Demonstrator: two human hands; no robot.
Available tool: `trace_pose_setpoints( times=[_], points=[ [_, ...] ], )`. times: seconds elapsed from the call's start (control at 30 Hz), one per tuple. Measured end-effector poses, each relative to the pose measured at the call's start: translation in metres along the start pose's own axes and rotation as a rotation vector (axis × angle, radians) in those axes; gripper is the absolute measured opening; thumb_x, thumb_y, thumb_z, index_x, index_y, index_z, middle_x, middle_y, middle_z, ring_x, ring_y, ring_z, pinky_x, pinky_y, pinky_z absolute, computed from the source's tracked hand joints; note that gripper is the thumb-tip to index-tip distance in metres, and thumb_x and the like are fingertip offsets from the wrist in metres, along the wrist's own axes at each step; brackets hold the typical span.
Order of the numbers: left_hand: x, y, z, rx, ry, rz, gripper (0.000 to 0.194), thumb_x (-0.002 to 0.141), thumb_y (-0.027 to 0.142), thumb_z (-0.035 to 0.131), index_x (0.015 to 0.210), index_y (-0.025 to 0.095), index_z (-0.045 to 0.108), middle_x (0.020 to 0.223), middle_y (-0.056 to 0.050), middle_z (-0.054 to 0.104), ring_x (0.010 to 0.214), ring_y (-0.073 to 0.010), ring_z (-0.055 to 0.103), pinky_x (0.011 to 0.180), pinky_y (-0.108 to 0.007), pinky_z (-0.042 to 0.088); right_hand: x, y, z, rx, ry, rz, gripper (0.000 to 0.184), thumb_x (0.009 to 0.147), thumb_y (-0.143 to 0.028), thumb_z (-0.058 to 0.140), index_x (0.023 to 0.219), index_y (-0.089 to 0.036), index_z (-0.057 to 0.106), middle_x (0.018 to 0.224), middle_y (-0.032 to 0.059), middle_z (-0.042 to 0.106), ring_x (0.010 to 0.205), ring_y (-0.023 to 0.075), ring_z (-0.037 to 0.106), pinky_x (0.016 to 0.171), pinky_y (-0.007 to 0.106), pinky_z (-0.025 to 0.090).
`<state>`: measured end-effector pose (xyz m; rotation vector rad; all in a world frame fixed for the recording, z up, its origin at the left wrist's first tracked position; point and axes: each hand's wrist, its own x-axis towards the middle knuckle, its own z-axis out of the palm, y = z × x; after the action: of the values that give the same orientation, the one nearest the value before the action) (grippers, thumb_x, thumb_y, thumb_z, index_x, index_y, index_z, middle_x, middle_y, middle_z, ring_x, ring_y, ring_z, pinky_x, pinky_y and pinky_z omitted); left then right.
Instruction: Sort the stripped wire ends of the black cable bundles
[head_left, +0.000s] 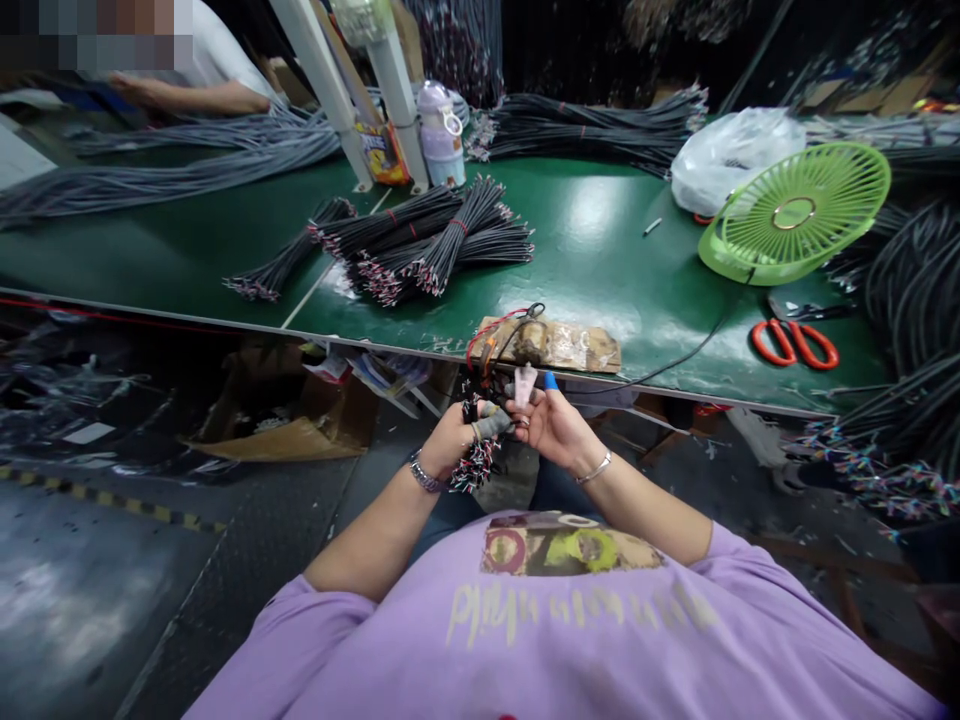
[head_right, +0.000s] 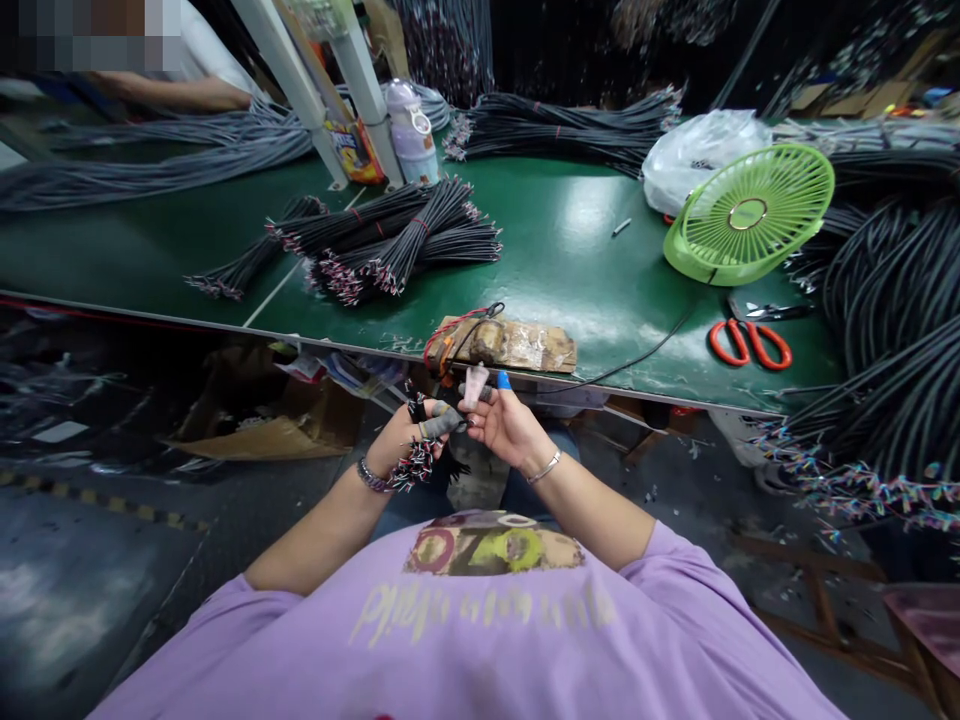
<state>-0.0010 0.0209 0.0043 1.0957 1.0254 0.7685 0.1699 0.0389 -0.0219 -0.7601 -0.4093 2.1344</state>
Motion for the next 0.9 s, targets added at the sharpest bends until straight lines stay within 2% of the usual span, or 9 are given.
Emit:
trace_pose_setpoints(
  times=[0.1, 0.2, 0.37, 0.5, 0.6, 0.7, 0.77, 0.9],
  points=[
    [-0.001, -0.006, 0.0, 0.086, 0.018, 0.002, 0.037, 0.065, 0.045, 0.073, 0.062, 0.012, 0.056, 0.052, 0.002, 0.053, 0.047, -0.0077, 0.045, 0.046, -0.021, 0.033, -0.012, 0.007, -0.007, -0.013, -0.012, 0.078, 0.045, 0.087, -0.059, 0.042, 0.079, -0.018, 0.058, 0.073, 0.0038, 0.07, 0.05, 0.0085, 0.054, 0.05, 0.02, 0.047],
    [0.001, -0.013, -0.002, 0.161, 0.039, 0.016, 0.036, 0.067, 0.044, 0.07, 0.06, 0.012, 0.057, 0.053, 0.002, 0.052, 0.052, -0.0087, 0.045, 0.05, -0.021, 0.035, -0.023, 0.015, -0.012, -0.115, -0.05, 0.081, 0.04, 0.083, -0.054, 0.053, 0.076, -0.016, 0.059, 0.072, 0.0054, 0.07, 0.051, 0.0087, 0.054, 0.051, 0.021, 0.048],
    [0.003, -0.019, 0.002, 0.13, -0.102, 0.003, 0.025, 0.062, 0.032, 0.073, 0.069, 0.01, 0.061, 0.058, -0.001, 0.056, 0.061, -0.0131, 0.053, 0.058, -0.023, 0.042, -0.029, 0.017, -0.009, -0.396, -0.04, -0.123, 0.027, 0.068, -0.035, 0.075, 0.08, -0.016, 0.061, 0.068, -0.0005, 0.066, 0.045, 0.0054, 0.045, 0.046, 0.019, 0.041],
    [0.004, -0.023, 0.008, 0.197, -0.123, 0.001, 0.015, 0.06, 0.016, 0.068, 0.072, 0.011, 0.061, 0.064, 0.0, 0.059, 0.06, -0.0128, 0.053, 0.058, -0.024, 0.044, -0.023, 0.014, 0.002, -0.587, -0.061, -0.266, 0.03, 0.058, -0.028, 0.082, 0.079, -0.018, 0.063, 0.067, -0.0025, 0.063, 0.058, 0.0103, 0.054, 0.054, 0.022, 0.045],
    [0.005, -0.025, 0.01, 0.23, -0.134, 0.001, 0.021, 0.058, 0.01, 0.064, 0.079, 0.011, 0.062, 0.069, 0.0, 0.062, 0.063, -0.0135, 0.055, 0.061, -0.025, 0.046, -0.019, 0.015, 0.004, -0.649, -0.06, -0.309, 0.027, 0.059, -0.03, 0.08, 0.075, -0.018, 0.062, 0.066, -0.0031, 0.061, 0.06, 0.0111, 0.055, 0.058, 0.024, 0.047],
    [0.004, -0.023, 0.01, 0.162, -0.177, -0.004, 0.031, 0.059, 0.012, 0.067, 0.089, 0.01, 0.062, 0.073, -0.001, 0.063, 0.064, -0.0131, 0.057, 0.063, -0.025, 0.048, -0.018, 0.016, 0.0, -0.651, -0.044, -0.32, 0.026, 0.06, -0.033, 0.079, 0.074, -0.018, 0.063, 0.065, -0.0029, 0.062, 0.059, 0.0113, 0.055, 0.06, 0.025, 0.047],
    [0.002, -0.02, 0.011, 0.08, -0.178, -0.005, 0.038, 0.057, 0.015, 0.073, 0.092, 0.011, 0.06, 0.073, 0.0, 0.062, 0.064, -0.0119, 0.057, 0.063, -0.024, 0.048, -0.018, 0.016, -0.004, -0.634, -0.014, -0.312, 0.026, 0.06, -0.034, 0.079, 0.073, -0.018, 0.063, 0.063, -0.0024, 0.062, 0.057, 0.0113, 0.054, 0.055, 0.024, 0.045],
    [-0.004, -0.014, 0.01, -0.035, -0.051, -0.044, 0.04, 0.055, 0.026, 0.08, 0.084, 0.012, 0.057, 0.062, 0.002, 0.06, 0.054, -0.0094, 0.054, 0.055, -0.023, 0.046, -0.019, 0.014, -0.01, -0.582, 0.086, -0.312, 0.026, 0.06, -0.035, 0.079, 0.071, -0.017, 0.063, 0.059, -0.0023, 0.06, 0.052, 0.0094, 0.049, 0.047, 0.02, 0.037]
  ],
)
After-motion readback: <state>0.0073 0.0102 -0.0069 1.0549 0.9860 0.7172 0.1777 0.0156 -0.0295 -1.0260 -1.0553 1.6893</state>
